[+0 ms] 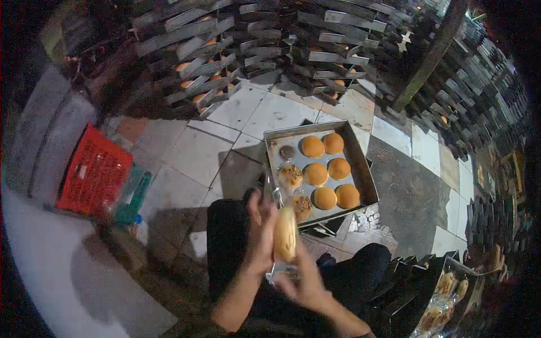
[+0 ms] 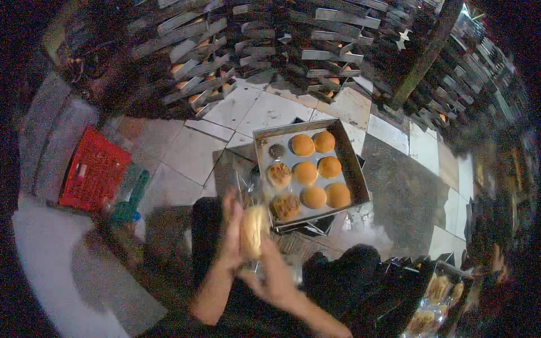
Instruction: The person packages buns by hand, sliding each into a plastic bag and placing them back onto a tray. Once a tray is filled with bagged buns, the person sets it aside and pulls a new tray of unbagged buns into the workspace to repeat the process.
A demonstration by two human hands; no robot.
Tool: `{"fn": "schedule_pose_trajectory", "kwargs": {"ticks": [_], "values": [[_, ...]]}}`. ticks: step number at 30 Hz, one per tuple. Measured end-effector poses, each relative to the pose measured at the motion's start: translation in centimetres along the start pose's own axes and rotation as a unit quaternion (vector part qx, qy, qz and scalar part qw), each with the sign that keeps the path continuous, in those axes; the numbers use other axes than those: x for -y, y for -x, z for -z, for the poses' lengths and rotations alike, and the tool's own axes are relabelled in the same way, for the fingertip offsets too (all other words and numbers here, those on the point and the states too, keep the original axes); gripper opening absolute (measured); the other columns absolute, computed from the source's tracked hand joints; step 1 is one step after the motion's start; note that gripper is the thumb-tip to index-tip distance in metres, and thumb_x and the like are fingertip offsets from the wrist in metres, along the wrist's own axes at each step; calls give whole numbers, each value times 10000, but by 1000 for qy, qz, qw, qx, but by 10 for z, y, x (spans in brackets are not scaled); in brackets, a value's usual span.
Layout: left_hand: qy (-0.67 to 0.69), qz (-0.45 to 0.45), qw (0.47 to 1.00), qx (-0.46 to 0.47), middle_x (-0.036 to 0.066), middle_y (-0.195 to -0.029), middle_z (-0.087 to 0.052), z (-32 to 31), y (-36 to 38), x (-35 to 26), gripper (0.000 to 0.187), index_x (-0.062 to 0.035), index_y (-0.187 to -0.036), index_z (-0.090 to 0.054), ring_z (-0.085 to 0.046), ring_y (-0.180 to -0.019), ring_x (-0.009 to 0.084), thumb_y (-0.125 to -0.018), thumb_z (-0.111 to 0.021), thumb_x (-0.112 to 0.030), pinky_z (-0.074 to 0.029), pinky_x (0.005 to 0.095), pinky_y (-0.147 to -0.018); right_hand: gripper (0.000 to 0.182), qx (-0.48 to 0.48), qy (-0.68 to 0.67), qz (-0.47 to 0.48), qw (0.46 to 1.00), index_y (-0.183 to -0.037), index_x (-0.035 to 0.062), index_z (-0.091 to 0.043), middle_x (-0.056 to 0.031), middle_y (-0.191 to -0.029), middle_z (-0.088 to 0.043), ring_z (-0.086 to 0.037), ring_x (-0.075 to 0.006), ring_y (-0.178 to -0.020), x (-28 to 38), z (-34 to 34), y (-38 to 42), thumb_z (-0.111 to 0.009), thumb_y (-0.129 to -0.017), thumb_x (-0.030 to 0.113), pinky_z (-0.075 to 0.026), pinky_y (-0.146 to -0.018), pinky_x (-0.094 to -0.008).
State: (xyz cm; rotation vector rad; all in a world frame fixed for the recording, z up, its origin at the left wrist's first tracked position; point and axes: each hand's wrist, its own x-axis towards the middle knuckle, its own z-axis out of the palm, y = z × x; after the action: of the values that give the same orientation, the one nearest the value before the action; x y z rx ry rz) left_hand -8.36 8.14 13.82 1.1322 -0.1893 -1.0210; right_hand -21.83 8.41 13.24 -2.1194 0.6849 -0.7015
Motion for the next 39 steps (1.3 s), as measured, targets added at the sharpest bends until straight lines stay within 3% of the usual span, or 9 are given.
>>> {"fn": "schedule_pose_trajectory", "kwargs": {"ticks": [9, 17, 18, 22, 25, 29, 33, 37, 39], "values": [[152, -35, 966, 208, 95, -1331, -270, 18, 28, -23, 856, -128, -1350, -119, -369, -1173, 236, -724, -671, -314, -290, 354, -991, 1029, 26, 40, 95, 994, -1284, -24, -229, -272, -1268, -249, -272, -439, -1158, 22, 6, 9, -610, -599, 642, -232, -976, -477], [470, 82, 869, 128, 103, -967, -528, 81, -47, 66, 575, -52, -1047, -484, -541, -881, 254, -808, -403, -569, -487, 391, -768, 321, 118, 254, 84, 956, -961, 14, -531, -153, -1069, -477, -466, -323, -953, 5, -26, -50, -526, -647, 81, -409, -748, -430], [120, -65, 990, 38, 104, -1022, -494, 106, -78, 130, 594, -45, -1079, -452, -523, -905, 273, -796, -432, -567, -479, 395, -792, 228, 268, 188, 135, 935, -848, 28, -537, -141, -822, -519, -492, -325, -785, -15, -38, -35, -559, -621, 42, -407, -664, -412], [482, 73, 872, 50, 165, -1077, -501, 80, -54, 40, 550, -71, -1091, -468, -496, -998, 372, -829, -370, -545, -416, 444, -891, 151, 707, 101, -73, 696, -762, 10, -560, -108, -800, -545, -548, -228, -763, 76, -3, -48, -630, -736, 142, -443, -647, -328], [417, 29, 899, 132, 149, -1138, -490, 54, -21, 8, 582, -76, -1142, -455, -448, -1082, 372, -832, -354, -557, -387, 471, -915, 113, 57, 90, -37, 994, -852, 10, -581, -98, -869, -589, -577, -205, -814, 28, 15, -38, -620, -754, 52, -443, -751, -294], [394, -3, 907, 146, 143, -1140, -501, 31, 2, -2, 576, -73, -1143, -471, -466, -1072, 365, -843, -344, -547, -365, 469, -936, 82, 105, -246, -229, 936, -860, 12, -542, -60, -879, -572, -561, -143, -788, 3, 15, -5, -587, -801, 48, -459, -719, -273], [411, 92, 901, 108, 146, -1094, -521, 20, 8, 6, 566, -75, -1108, -490, -465, -1069, 356, -820, -385, -551, -385, 476, -915, 211, 51, 52, 79, 994, -886, 8, -479, -130, -711, -541, -581, -229, -656, -2, 24, 14, -631, -745, 50, -478, -574, -291], [419, 164, 875, 178, 145, -1108, -504, 34, -17, 47, 567, -91, -1114, -483, -474, -1056, 348, -798, -416, -557, -406, 488, -879, 113, 623, 198, -8, 756, -814, -2, -510, -190, -793, -573, -578, -326, -650, 8, 30, 39, -446, -782, 85, -467, -553, -417], [443, 107, 890, -26, 157, -1140, -472, 48, -39, 48, 566, -105, -1127, -469, -499, -1012, 346, -790, -422, -557, -435, 479, -825, 171, 616, -190, 67, 762, -870, 16, -555, -119, -760, -593, -579, -269, -709, 16, 43, 67, -529, -825, 179, -462, -637, -324]]}}
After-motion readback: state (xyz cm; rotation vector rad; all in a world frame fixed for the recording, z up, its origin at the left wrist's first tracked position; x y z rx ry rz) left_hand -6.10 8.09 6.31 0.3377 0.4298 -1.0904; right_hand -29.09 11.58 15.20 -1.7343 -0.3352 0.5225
